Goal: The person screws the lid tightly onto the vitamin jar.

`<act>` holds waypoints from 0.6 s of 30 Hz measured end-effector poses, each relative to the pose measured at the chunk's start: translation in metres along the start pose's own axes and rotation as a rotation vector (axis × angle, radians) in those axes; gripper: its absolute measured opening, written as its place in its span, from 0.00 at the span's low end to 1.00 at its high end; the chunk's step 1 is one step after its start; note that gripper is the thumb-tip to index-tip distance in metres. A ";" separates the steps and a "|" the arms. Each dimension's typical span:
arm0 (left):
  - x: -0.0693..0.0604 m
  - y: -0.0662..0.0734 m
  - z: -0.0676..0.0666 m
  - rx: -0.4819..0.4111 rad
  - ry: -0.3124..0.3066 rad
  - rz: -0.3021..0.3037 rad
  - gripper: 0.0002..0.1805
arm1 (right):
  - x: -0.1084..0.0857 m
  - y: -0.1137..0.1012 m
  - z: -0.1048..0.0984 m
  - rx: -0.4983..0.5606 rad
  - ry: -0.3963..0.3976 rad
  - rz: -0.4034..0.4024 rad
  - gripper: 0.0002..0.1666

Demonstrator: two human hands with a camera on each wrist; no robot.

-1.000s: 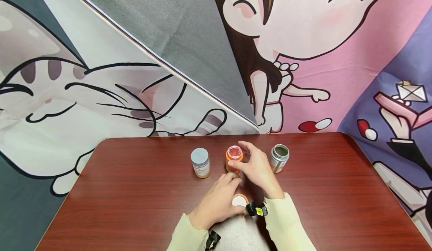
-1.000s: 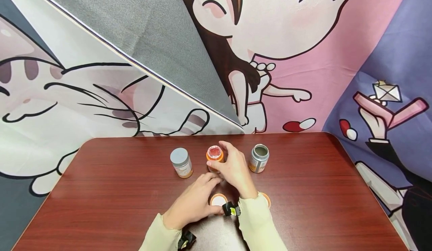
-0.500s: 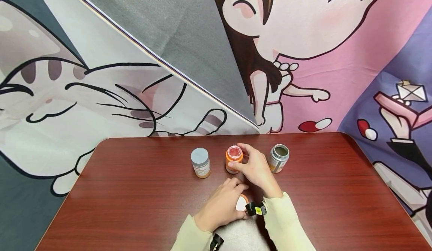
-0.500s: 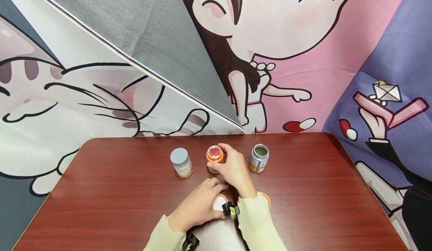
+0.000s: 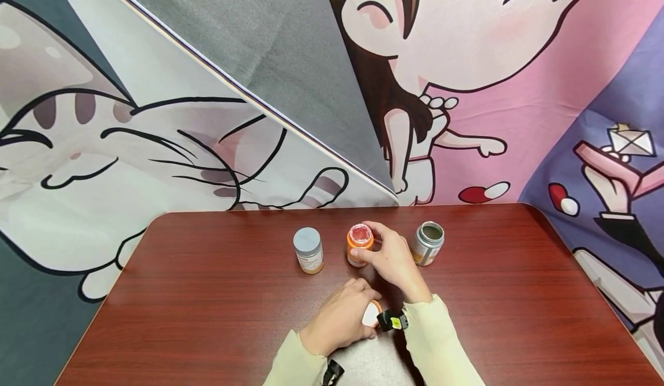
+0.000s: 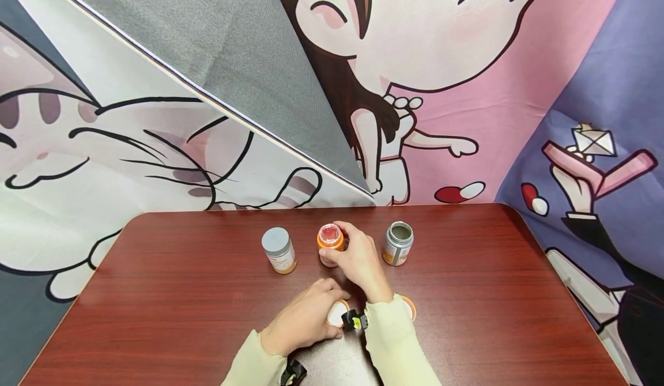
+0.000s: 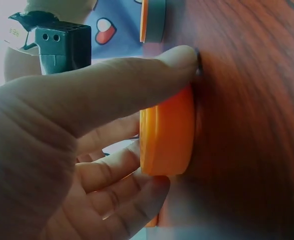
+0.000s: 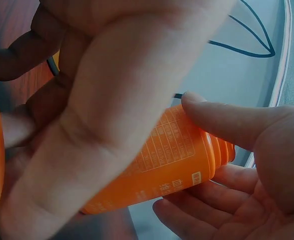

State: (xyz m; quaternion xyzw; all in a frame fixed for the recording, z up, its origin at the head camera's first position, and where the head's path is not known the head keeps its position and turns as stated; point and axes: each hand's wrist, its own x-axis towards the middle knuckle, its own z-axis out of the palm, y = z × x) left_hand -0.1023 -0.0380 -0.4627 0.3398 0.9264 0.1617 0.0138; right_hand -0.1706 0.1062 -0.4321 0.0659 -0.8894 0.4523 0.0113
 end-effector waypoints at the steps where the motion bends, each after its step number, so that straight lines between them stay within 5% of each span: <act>1: 0.000 0.000 0.000 0.002 -0.005 0.000 0.29 | 0.000 0.000 0.000 0.003 0.000 -0.001 0.37; 18: -0.004 -0.009 -0.011 -0.072 0.016 -0.035 0.25 | 0.002 0.004 0.000 0.072 -0.013 0.012 0.34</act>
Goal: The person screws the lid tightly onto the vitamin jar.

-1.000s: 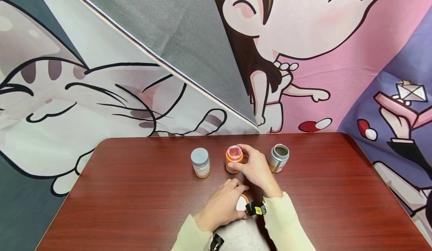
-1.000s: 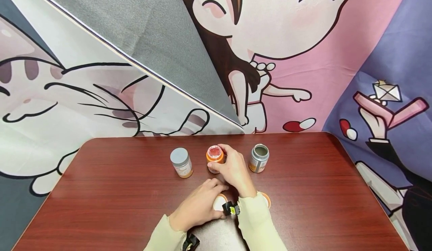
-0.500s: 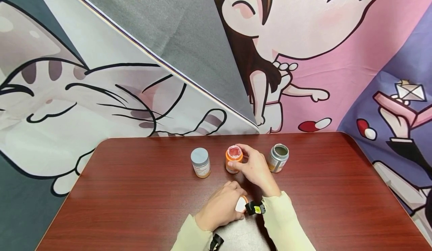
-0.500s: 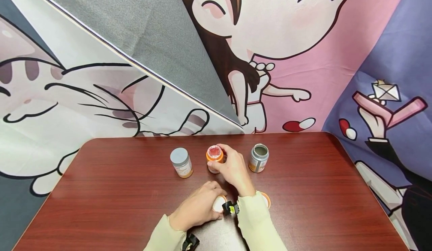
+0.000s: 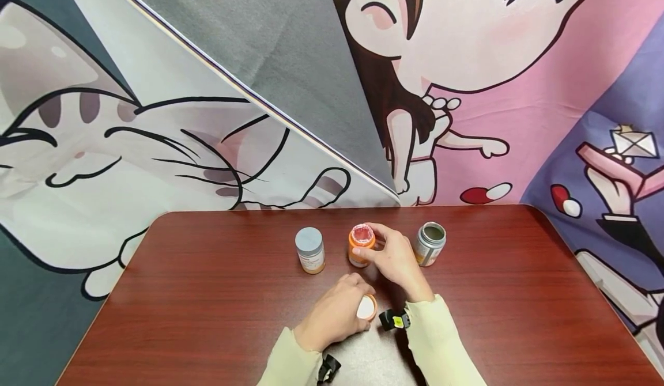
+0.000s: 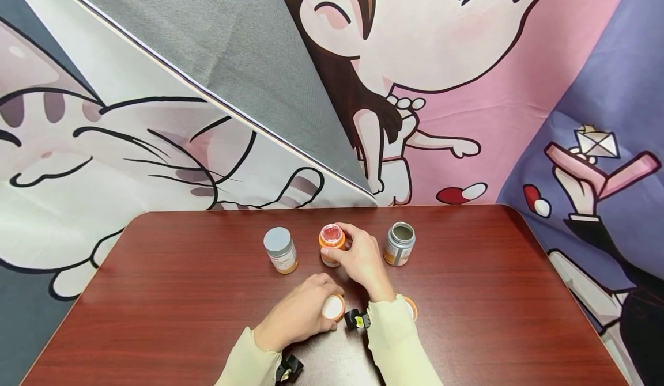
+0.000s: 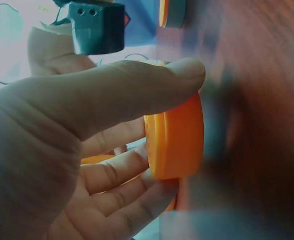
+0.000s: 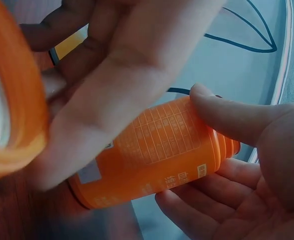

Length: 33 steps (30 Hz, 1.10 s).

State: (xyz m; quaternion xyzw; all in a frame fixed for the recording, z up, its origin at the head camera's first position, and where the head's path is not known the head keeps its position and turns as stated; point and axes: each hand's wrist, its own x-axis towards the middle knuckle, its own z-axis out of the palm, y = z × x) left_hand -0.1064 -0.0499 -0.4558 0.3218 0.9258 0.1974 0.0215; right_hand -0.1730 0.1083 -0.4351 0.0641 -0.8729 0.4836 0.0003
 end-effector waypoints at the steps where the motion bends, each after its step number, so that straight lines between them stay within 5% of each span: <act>1: 0.000 -0.001 -0.001 -0.001 0.004 -0.003 0.25 | 0.000 0.000 0.000 0.002 -0.001 -0.003 0.34; 22: -0.011 -0.008 -0.040 -0.135 0.098 -0.055 0.26 | 0.003 0.007 -0.001 0.064 -0.032 -0.034 0.33; 33: -0.010 -0.007 -0.053 -0.221 0.284 -0.056 0.29 | 0.005 0.008 -0.002 -0.001 -0.018 -0.050 0.33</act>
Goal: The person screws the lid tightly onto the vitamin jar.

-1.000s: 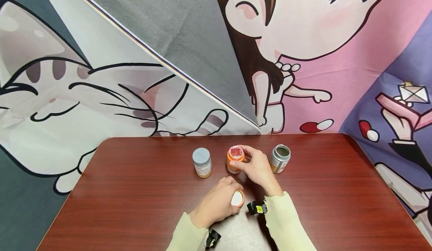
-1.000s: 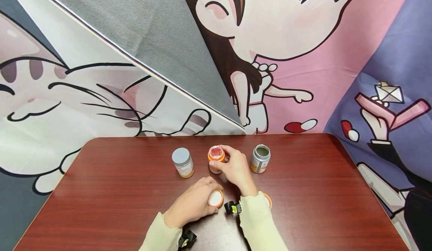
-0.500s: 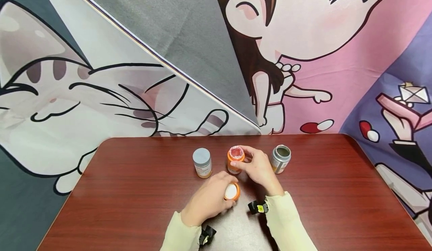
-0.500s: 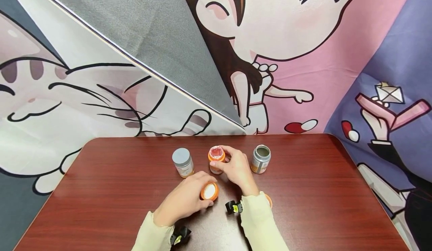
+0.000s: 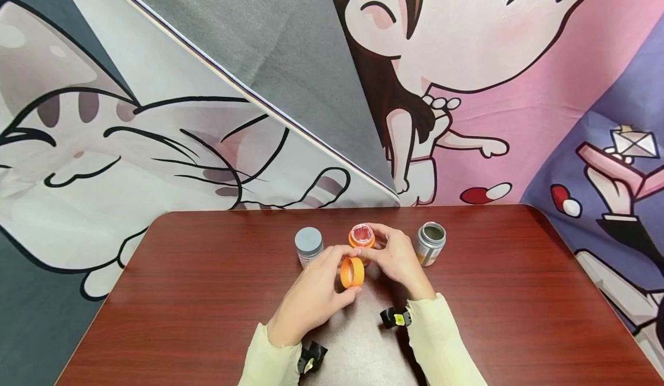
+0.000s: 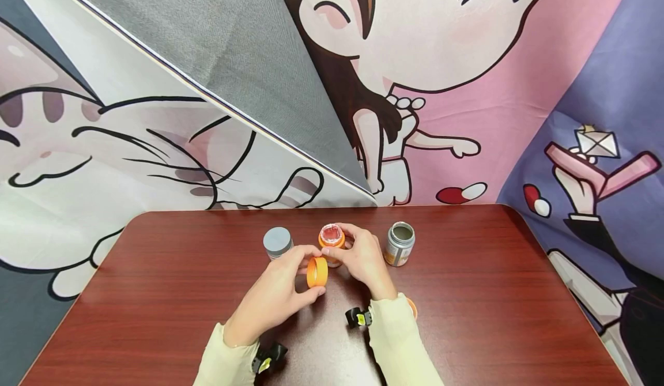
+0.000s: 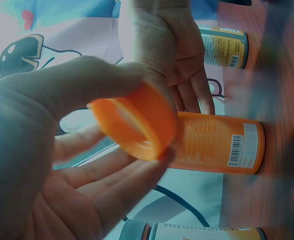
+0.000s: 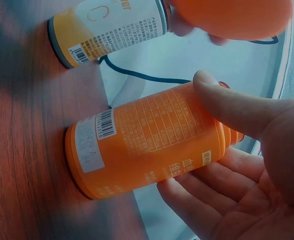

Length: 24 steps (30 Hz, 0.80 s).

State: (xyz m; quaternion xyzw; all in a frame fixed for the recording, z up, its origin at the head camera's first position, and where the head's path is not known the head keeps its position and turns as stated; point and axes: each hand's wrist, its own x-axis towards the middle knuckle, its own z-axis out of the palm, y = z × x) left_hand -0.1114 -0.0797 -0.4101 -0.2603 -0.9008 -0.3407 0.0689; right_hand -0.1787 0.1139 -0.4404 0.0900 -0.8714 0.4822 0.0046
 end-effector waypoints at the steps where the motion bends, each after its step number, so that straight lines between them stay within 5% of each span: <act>1: 0.000 0.000 -0.001 -0.008 0.020 0.008 0.30 | 0.000 0.000 0.000 -0.003 0.000 -0.002 0.32; 15: 0.012 0.000 0.004 -0.023 0.260 0.091 0.26 | 0.000 0.000 -0.001 -0.015 -0.003 0.020 0.30; 24: 0.022 0.003 0.012 -0.141 0.388 0.004 0.25 | 0.000 0.001 -0.002 -0.008 -0.006 0.020 0.32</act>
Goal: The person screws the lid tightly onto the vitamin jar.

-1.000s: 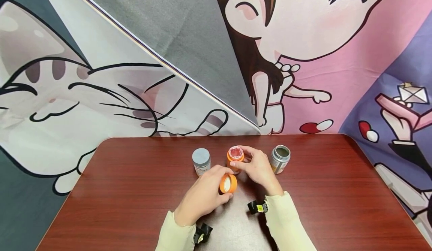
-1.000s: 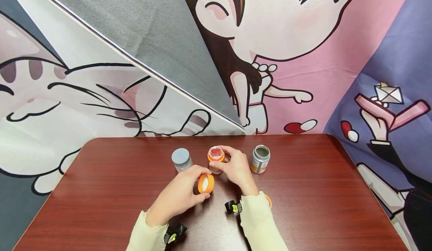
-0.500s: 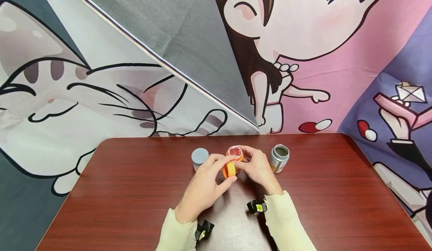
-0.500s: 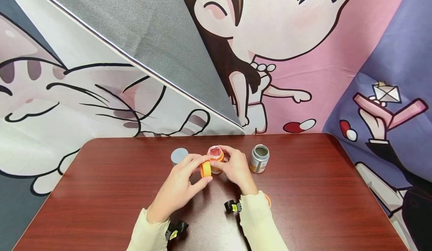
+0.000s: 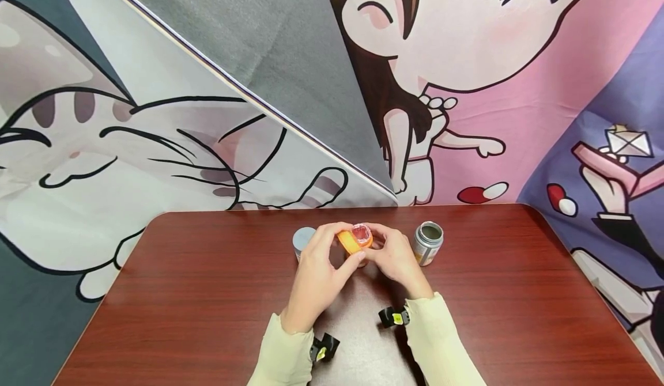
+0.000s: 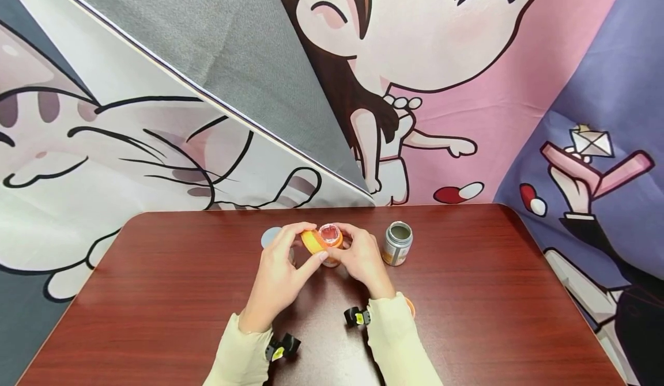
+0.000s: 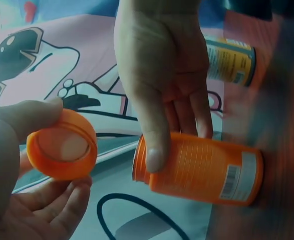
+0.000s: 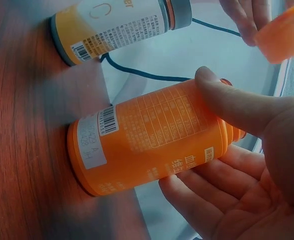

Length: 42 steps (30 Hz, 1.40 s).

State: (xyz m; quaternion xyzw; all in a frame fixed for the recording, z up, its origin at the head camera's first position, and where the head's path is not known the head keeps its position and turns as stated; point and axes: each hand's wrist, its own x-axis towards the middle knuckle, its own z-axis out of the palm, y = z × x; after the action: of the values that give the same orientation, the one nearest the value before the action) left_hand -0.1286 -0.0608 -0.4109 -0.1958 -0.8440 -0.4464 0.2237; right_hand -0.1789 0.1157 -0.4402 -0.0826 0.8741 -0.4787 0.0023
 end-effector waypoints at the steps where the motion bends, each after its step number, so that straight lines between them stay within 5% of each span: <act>1: 0.000 0.000 0.001 -0.006 0.014 -0.015 0.25 | 0.000 0.000 0.000 -0.002 -0.001 -0.002 0.32; 12: 0.004 -0.002 0.017 -0.113 0.113 -0.061 0.19 | 0.001 0.001 0.000 0.028 -0.013 -0.005 0.31; 25: 0.005 -0.011 0.040 -0.019 0.188 -0.084 0.16 | 0.002 0.004 0.000 -0.042 -0.019 -0.036 0.29; 42: 0.007 -0.019 0.051 -0.015 0.149 -0.165 0.18 | 0.002 0.006 0.002 -0.114 0.018 -0.065 0.29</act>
State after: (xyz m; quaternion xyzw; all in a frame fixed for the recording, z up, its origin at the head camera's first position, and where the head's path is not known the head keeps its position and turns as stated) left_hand -0.1551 -0.0269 -0.4457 -0.0934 -0.8349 -0.4830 0.2469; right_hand -0.1817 0.1171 -0.4462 -0.1068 0.8968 -0.4285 -0.0259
